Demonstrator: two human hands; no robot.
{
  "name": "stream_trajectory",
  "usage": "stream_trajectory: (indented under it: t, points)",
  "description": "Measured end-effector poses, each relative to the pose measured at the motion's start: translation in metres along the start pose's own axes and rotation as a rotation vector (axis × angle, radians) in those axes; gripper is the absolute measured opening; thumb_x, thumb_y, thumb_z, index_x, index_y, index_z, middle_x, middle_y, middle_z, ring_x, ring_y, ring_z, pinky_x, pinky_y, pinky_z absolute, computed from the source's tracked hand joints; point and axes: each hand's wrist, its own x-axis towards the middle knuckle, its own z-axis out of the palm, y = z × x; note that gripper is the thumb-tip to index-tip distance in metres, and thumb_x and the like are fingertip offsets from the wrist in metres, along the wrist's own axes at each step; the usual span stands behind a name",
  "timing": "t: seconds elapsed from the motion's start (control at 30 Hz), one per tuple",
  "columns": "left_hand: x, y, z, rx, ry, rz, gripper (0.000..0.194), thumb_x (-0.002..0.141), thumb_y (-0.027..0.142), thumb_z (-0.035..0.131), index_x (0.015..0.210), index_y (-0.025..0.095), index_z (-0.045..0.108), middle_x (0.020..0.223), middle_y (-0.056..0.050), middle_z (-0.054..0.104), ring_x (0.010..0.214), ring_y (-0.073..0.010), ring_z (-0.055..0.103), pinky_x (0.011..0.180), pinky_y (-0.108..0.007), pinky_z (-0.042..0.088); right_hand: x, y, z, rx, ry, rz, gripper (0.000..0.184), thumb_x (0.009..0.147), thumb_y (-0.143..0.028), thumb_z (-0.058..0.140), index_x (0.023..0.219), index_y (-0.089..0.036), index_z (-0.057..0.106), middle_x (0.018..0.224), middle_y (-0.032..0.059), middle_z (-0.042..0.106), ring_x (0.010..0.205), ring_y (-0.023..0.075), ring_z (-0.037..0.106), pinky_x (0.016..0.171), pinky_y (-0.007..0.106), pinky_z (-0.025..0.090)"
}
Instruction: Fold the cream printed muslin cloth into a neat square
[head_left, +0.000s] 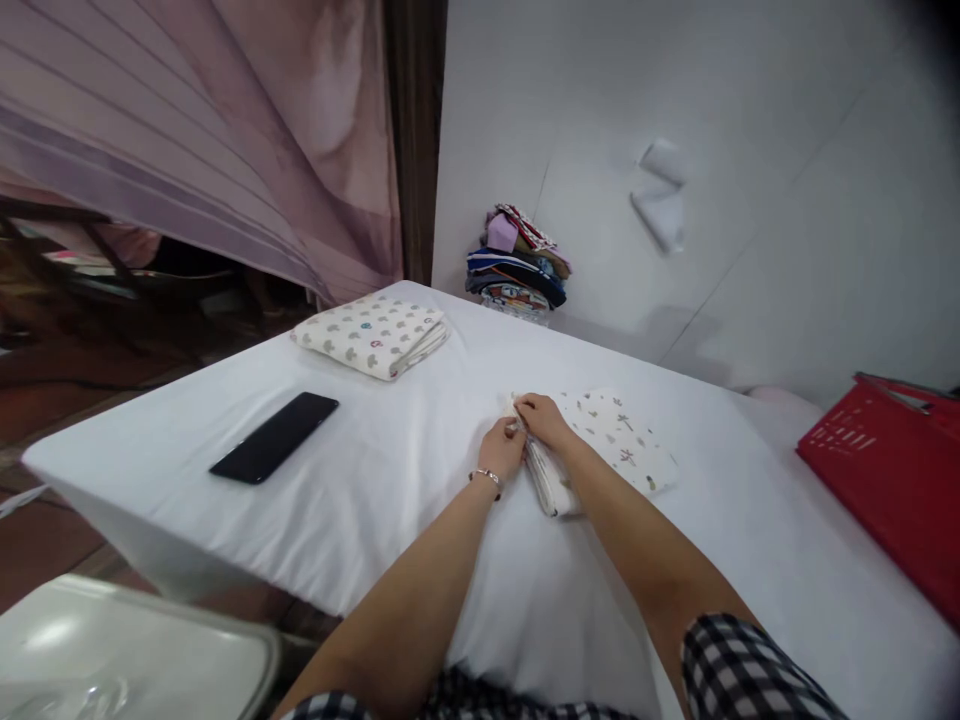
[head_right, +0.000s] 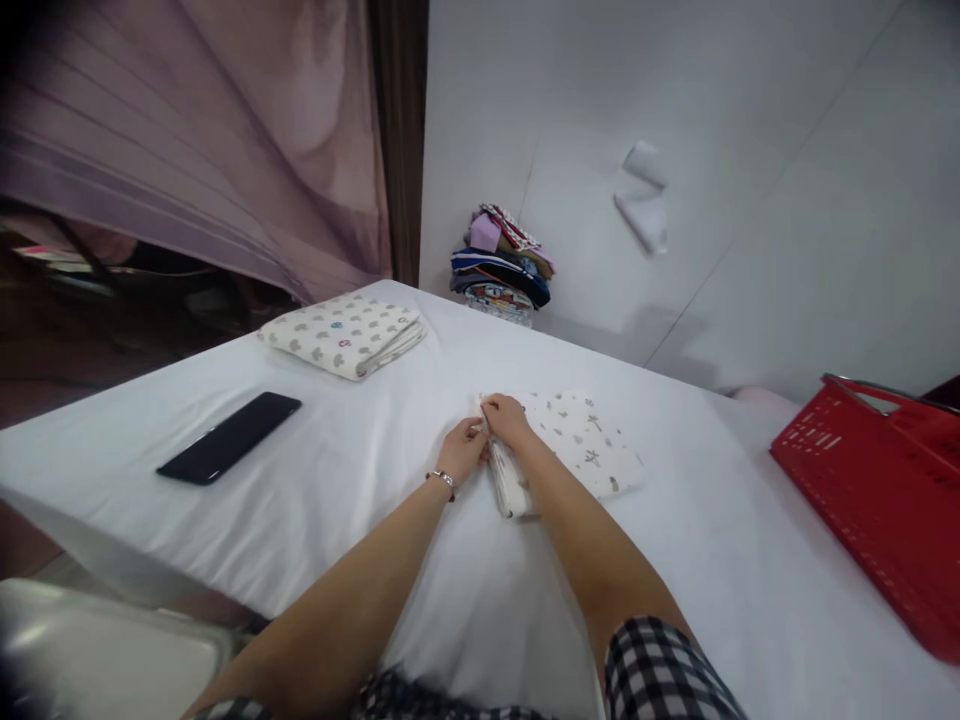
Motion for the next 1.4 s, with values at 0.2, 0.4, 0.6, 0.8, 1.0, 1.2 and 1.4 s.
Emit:
stream_trajectory:
  t: [0.2, 0.4, 0.6, 0.8, 1.0, 1.2, 1.4]
  points:
    - [0.005, -0.006, 0.0, 0.249, 0.077, 0.102, 0.043, 0.073, 0.036, 0.061, 0.112, 0.018, 0.051, 0.079, -0.003, 0.066, 0.064, -0.0132, 0.062, 0.058, -0.023, 0.047, -0.002, 0.007, 0.003, 0.404, -0.056, 0.183, 0.035, 0.064, -0.004, 0.041, 0.084, -0.016, 0.068, 0.076, 0.001, 0.067, 0.058, 0.0101, 0.057, 0.055, 0.021, 0.044]
    - [0.008, -0.007, -0.002, 0.347, 0.082, 0.127, 0.04, 0.074, 0.033, 0.058, 0.111, 0.02, 0.05, 0.076, -0.001, 0.065, 0.067, -0.0141, 0.063, 0.063, -0.024, 0.047, -0.02, 0.021, -0.016, 0.193, 0.109, -0.034, 0.037, 0.072, -0.008, 0.04, 0.097, -0.019, 0.066, 0.101, 0.0032, 0.066, 0.093, 0.0152, 0.059, 0.085, 0.031, 0.045]
    - [0.008, -0.006, -0.003, 0.334, 0.044, 0.123, 0.041, 0.076, 0.031, 0.055, 0.115, 0.02, 0.046, 0.08, -0.001, 0.065, 0.062, -0.0122, 0.061, 0.061, -0.023, 0.048, -0.043, 0.04, -0.049, -0.381, -0.006, -0.089, 0.043, 0.085, -0.03, 0.041, 0.127, -0.02, 0.047, 0.141, 0.0077, 0.035, 0.132, 0.0228, 0.024, 0.106, 0.042, 0.02]
    - [-0.003, 0.005, -0.003, 0.559, 0.16, 0.316, 0.052, 0.077, 0.03, 0.052, 0.126, 0.019, 0.04, 0.109, -0.008, 0.058, 0.09, -0.0184, 0.06, 0.079, -0.031, 0.049, -0.046, 0.045, -0.043, -0.518, -0.162, -0.016, 0.055, 0.089, -0.051, 0.028, 0.137, -0.024, 0.031, 0.149, 0.0074, 0.015, 0.136, 0.0264, 0.009, 0.105, 0.048, 0.011]
    - [-0.01, 0.015, 0.002, 0.913, 0.014, 0.709, 0.044, 0.084, 0.019, 0.034, 0.127, 0.022, 0.044, 0.14, -0.003, 0.038, 0.133, -0.0189, 0.022, 0.11, -0.039, 0.017, -0.047, 0.044, -0.041, -0.524, -0.144, -0.033, 0.055, 0.089, -0.051, 0.028, 0.136, -0.024, 0.031, 0.148, 0.0082, 0.019, 0.135, 0.027, 0.011, 0.104, 0.048, 0.012]
    - [-0.004, 0.008, 0.003, 0.941, -0.043, 0.391, 0.047, 0.086, 0.033, 0.034, 0.13, 0.02, 0.042, 0.143, -0.004, 0.032, 0.134, -0.0209, 0.02, 0.107, -0.05, 0.015, -0.027, 0.054, -0.062, -0.468, -0.157, -0.026, 0.053, 0.088, -0.049, 0.031, 0.135, -0.023, 0.034, 0.148, 0.0093, 0.018, 0.135, 0.0268, 0.011, 0.104, 0.05, 0.012]
    - [-0.002, 0.007, 0.004, 0.92, -0.025, 0.336, 0.047, 0.083, 0.028, 0.036, 0.129, 0.022, 0.044, 0.143, -0.002, 0.032, 0.134, -0.0184, 0.021, 0.108, -0.045, 0.017, 0.0, 0.093, -0.088, -0.555, -0.108, 0.178, 0.061, 0.088, -0.054, 0.025, 0.14, -0.022, 0.025, 0.15, 0.0075, 0.012, 0.136, 0.0261, 0.005, 0.105, 0.051, 0.006]
